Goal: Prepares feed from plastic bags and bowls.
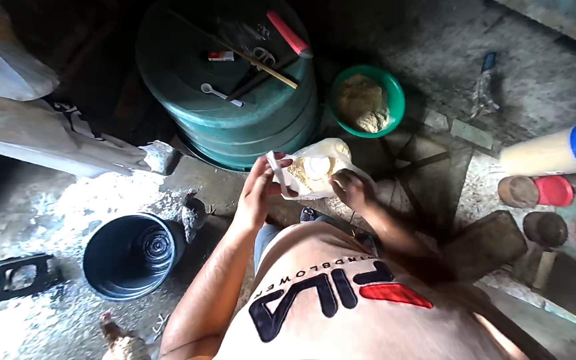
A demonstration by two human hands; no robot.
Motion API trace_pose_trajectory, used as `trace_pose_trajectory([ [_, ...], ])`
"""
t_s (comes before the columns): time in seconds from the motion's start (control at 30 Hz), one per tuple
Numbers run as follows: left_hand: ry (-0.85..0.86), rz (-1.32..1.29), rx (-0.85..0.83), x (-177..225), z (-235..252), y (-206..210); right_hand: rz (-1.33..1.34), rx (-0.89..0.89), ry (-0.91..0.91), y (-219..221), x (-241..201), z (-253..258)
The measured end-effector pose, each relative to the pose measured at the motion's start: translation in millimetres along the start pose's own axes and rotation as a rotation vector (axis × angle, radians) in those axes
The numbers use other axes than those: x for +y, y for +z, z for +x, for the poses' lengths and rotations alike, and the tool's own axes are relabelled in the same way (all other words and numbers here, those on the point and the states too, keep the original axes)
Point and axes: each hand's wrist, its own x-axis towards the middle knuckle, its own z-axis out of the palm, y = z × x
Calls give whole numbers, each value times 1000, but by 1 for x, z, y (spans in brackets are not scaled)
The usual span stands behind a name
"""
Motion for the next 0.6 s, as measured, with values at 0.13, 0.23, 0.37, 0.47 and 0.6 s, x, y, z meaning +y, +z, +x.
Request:
trace_pose_trajectory([
  [0.13, 1, 119, 26, 3, -10, -10, -107, 403, 255, -23, 0, -37],
  [0.23, 135, 488, 89, 6, -10, -11, -54, 121, 627, -29, 16, -38],
  [0.37, 326, 486, 126, 15, 1, -12, 279, 91, 710, -51, 15, -32],
  [0.47, 289, 223, -48, 20, 9, -7, 488, 304, 624, -73, 13, -20],
  [0.6, 290, 42, -224, 17, 22, -2, 631, 438, 469, -113, -9, 9],
])
